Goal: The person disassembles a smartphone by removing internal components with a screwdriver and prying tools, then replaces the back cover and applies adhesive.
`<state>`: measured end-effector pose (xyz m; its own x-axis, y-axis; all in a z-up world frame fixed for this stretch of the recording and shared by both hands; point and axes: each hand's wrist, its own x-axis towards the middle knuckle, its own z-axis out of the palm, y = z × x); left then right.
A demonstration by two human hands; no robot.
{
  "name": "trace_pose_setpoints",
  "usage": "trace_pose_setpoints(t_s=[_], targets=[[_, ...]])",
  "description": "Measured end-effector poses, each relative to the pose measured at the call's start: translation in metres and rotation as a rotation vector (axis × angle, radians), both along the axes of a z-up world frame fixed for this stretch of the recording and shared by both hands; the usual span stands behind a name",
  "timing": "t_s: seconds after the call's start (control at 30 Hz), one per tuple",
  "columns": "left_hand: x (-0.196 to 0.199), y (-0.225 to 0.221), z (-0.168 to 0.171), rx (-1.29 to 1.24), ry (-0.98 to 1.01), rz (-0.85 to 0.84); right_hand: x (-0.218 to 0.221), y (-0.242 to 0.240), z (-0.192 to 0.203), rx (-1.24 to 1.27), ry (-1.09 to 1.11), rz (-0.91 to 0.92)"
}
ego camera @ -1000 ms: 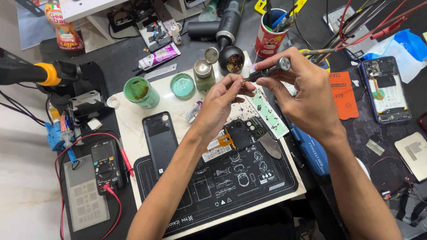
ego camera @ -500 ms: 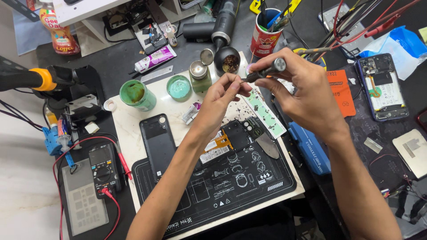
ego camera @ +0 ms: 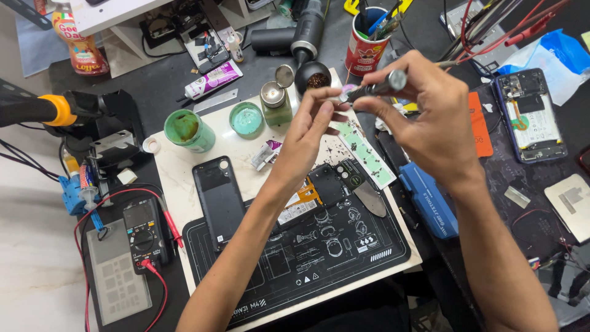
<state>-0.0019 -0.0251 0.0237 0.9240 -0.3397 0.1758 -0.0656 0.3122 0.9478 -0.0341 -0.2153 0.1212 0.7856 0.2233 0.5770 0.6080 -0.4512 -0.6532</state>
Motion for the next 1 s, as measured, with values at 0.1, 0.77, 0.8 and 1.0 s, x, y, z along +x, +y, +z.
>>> trace_pose_setpoints(t_s=[0.1, 0.77, 0.8, 1.0], targets=[[-0.007, -0.003, 0.0, 0.48, -0.375, 0.292, 0.001, -0.006, 0.007, 0.022, -0.006, 0.003], [0.004, 0.001, -0.035, 1.257, -0.781, 0.003, -0.002, -0.015, 0.02, 0.076, 0.028, -0.031], [0.005, 0.002, -0.035, 1.266, -0.729, -0.02, -0.002, -0.016, 0.02, 0.077, 0.016, -0.023], [0.007, 0.009, -0.034, 1.186, -0.736, 0.008, -0.002, -0.018, 0.019, 0.055, -0.015, -0.011]])
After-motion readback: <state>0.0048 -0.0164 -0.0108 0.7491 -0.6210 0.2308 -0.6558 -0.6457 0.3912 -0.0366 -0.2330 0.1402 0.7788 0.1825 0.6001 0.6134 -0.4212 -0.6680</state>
